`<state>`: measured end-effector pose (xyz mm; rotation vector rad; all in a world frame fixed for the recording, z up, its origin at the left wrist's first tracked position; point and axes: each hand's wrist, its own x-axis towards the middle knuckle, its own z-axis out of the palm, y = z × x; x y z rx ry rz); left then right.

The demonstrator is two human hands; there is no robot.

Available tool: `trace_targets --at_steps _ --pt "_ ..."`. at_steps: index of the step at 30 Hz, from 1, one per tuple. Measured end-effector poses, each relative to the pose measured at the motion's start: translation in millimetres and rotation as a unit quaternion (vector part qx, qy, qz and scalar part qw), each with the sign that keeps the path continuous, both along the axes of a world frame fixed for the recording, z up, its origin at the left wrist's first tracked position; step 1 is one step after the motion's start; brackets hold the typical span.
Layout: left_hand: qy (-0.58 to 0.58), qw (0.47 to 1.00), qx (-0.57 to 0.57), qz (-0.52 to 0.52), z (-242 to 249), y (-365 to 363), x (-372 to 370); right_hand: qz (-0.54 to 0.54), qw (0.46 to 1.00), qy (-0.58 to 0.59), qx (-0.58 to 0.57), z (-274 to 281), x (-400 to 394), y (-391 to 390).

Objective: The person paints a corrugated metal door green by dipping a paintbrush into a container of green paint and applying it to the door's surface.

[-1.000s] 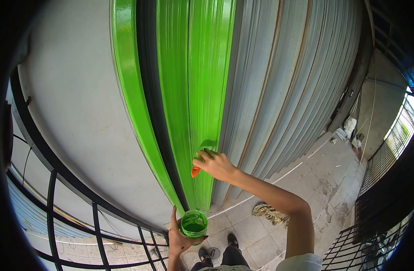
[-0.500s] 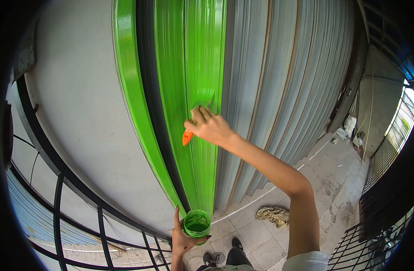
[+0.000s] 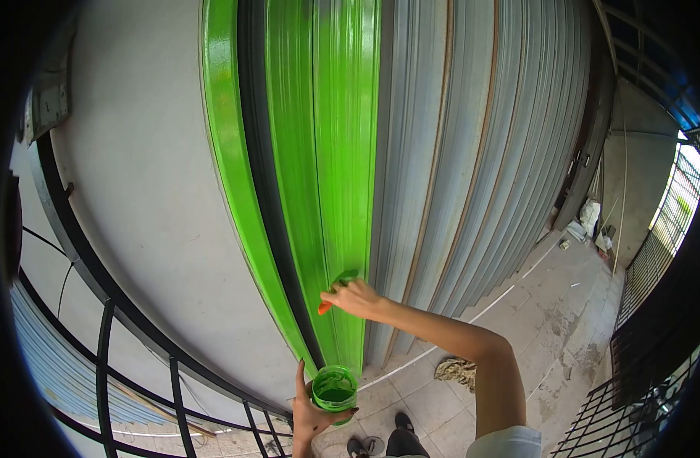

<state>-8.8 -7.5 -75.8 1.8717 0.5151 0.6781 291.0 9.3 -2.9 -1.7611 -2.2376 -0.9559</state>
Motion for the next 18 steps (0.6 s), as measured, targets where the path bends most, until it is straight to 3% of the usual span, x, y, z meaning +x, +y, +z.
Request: trace_targets --at_steps 4,6,8,10,12,14,18 --pt "0.003 1.0 0.008 0.01 11.9 0.1 -2.6 -0.076 0.993 0.082 0.029 139.8 6.9 17.2" --pt "0.0 1.0 0.004 0.013 15.8 -0.4 -2.1 0.036 0.979 -0.041 0.197 186.7 6.7 21.6" --pt "0.0 1.0 -0.002 0.008 14.1 -0.9 -3.8 0.038 0.936 -0.128 0.325 233.3 -4.4 21.3" --pt "0.013 1.0 -0.001 0.004 10.2 -2.7 -3.5 0.008 0.945 -0.122 0.303 252.1 -0.5 25.3" --pt "0.012 1.0 0.001 -0.002 11.3 -3.5 -3.1 -0.024 0.95 -0.148 0.275 245.0 3.1 29.5" --pt "-0.002 1.0 0.0 -0.009 15.9 -4.1 -3.4 -0.059 0.948 -0.203 0.238 197.9 10.9 39.7" --pt "0.003 1.0 0.0 -0.006 10.6 -3.4 -6.8 -0.014 0.971 -0.148 0.185 113.5 10.5 33.2"
